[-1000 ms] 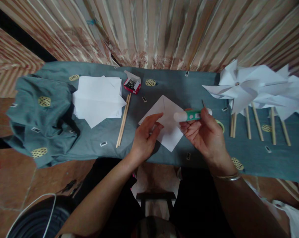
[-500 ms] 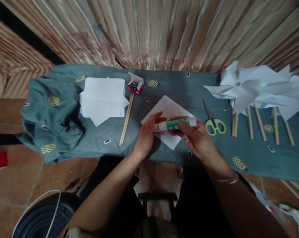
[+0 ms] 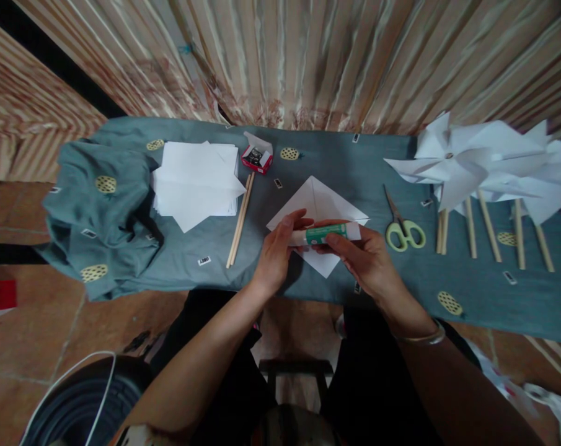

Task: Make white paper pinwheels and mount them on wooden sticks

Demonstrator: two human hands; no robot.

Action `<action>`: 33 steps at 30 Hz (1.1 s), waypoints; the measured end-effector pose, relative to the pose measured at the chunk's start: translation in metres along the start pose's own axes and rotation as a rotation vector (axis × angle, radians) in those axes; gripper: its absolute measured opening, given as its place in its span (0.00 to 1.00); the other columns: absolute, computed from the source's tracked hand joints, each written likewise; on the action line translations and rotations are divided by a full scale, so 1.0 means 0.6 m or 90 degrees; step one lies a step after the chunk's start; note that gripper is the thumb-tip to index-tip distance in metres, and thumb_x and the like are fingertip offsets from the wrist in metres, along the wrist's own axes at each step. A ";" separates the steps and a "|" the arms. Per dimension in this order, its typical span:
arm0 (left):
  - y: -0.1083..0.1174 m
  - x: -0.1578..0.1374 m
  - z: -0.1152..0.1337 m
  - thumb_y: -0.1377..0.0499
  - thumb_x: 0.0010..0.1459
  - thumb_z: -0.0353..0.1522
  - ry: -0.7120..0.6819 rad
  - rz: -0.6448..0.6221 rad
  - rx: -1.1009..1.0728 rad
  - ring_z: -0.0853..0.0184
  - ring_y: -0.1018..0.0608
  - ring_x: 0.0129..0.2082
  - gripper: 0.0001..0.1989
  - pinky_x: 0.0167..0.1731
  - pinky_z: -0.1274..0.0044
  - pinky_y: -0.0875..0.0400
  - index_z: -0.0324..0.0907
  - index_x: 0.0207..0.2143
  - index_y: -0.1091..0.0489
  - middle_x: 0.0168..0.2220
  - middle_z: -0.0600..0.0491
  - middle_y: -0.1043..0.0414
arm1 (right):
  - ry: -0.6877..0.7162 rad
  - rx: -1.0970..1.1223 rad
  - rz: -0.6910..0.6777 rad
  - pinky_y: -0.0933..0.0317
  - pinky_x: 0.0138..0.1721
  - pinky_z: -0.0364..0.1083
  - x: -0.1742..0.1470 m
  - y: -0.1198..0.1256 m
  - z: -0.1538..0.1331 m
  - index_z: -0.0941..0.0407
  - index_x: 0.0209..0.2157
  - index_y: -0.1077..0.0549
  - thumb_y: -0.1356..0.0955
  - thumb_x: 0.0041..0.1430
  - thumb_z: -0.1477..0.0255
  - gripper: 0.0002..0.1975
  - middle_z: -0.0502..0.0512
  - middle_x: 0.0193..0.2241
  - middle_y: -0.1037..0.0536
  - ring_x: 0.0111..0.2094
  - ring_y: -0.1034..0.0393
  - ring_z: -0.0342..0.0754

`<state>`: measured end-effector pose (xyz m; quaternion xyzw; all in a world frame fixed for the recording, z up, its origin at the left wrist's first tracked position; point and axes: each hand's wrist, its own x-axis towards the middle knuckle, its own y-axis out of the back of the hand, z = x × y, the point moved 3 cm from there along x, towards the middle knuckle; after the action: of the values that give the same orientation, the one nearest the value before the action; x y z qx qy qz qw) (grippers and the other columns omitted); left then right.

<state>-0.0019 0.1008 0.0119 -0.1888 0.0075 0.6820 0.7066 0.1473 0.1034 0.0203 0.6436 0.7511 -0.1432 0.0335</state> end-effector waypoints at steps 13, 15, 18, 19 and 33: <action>0.010 -0.014 -0.006 0.36 0.53 0.37 -0.051 -0.047 0.052 0.56 0.27 0.57 0.24 0.58 0.64 0.37 0.41 0.53 0.30 0.54 0.44 0.27 | 0.014 -0.018 0.001 0.24 0.42 0.52 -0.003 -0.013 0.017 0.53 0.38 0.19 0.25 0.49 0.59 0.16 0.53 0.35 0.16 0.34 0.20 0.49; 0.013 -0.020 -0.005 0.35 0.51 0.36 -0.056 -0.051 0.074 0.55 0.27 0.55 0.24 0.56 0.64 0.35 0.40 0.51 0.28 0.54 0.43 0.27 | 0.021 -0.040 0.004 0.24 0.40 0.52 -0.004 -0.014 0.018 0.53 0.37 0.19 0.25 0.49 0.58 0.16 0.53 0.35 0.16 0.33 0.20 0.50; 0.014 -0.029 -0.003 0.33 0.50 0.35 -0.077 -0.056 0.116 0.55 0.25 0.52 0.21 0.53 0.66 0.32 0.41 0.48 0.26 0.51 0.45 0.26 | 0.041 -0.064 0.012 0.25 0.36 0.51 -0.008 -0.017 0.016 0.53 0.34 0.19 0.25 0.47 0.57 0.16 0.52 0.31 0.16 0.31 0.21 0.49; 0.014 -0.033 -0.001 0.33 0.50 0.35 -0.088 -0.055 0.131 0.56 0.25 0.51 0.19 0.52 0.66 0.31 0.42 0.46 0.25 0.50 0.45 0.25 | 0.046 -0.071 0.011 0.25 0.35 0.50 -0.011 -0.019 0.014 0.52 0.33 0.19 0.25 0.47 0.56 0.16 0.51 0.31 0.16 0.30 0.22 0.48; 0.236 -0.056 0.071 0.31 0.42 0.39 -0.133 0.295 0.351 0.58 0.24 0.42 0.21 0.43 0.71 0.29 0.39 0.39 0.24 0.40 0.48 0.22 | 0.318 -0.597 0.072 0.30 0.49 0.59 -0.060 0.077 -0.017 0.53 0.43 0.22 0.33 0.61 0.67 0.12 0.58 0.43 0.19 0.44 0.23 0.55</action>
<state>-0.1519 0.0799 0.0243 0.0858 0.1609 0.8116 0.5550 0.2000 0.0777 0.0305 0.6135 0.6839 0.3673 0.1452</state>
